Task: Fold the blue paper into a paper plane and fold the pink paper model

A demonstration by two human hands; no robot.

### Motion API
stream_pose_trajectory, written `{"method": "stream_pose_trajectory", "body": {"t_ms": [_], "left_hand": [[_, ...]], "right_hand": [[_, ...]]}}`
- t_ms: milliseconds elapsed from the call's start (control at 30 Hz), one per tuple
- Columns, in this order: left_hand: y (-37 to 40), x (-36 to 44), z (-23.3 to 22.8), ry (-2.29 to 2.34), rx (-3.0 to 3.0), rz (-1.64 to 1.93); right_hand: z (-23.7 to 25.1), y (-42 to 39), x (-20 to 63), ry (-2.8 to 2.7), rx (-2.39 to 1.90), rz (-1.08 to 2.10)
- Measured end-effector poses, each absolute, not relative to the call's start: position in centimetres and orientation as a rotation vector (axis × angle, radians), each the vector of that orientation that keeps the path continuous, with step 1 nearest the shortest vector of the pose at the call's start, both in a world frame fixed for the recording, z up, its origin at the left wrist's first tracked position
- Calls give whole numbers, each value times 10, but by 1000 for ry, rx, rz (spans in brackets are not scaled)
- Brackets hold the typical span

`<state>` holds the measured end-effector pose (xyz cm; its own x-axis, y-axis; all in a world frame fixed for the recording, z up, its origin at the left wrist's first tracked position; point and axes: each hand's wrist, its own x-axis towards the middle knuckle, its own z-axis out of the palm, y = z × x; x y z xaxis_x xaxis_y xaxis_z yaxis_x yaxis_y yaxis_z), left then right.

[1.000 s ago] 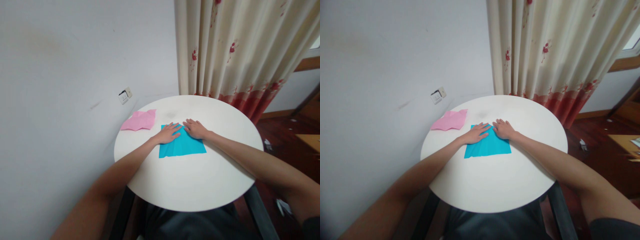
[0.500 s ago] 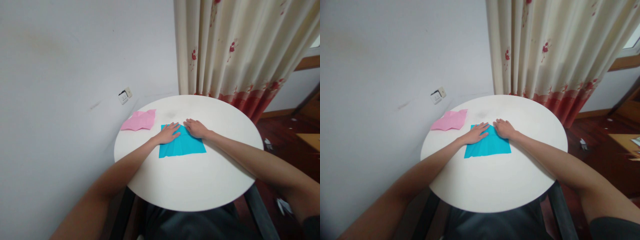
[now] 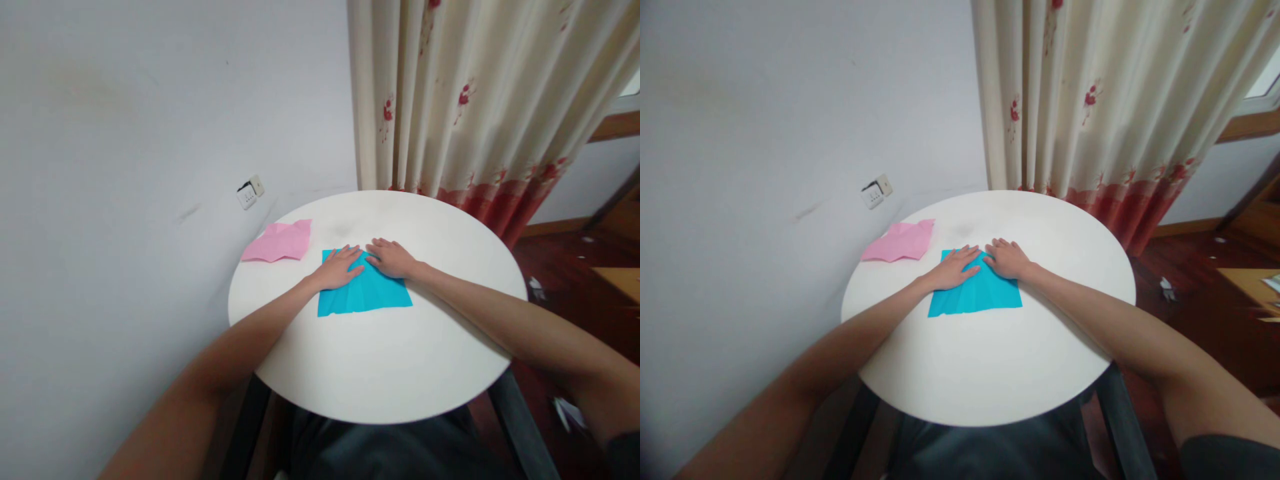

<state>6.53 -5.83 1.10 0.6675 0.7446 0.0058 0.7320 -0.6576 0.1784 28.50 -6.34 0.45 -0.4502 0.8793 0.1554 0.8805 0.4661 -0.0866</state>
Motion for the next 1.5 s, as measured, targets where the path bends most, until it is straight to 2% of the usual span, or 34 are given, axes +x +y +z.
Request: {"method": "stream_pose_trajectory", "body": {"t_ms": [1500], "left_hand": [[-52,61,6,1269,2692,138]], "right_hand": [[4,-62,287,-2526,-1551,-10]]}}
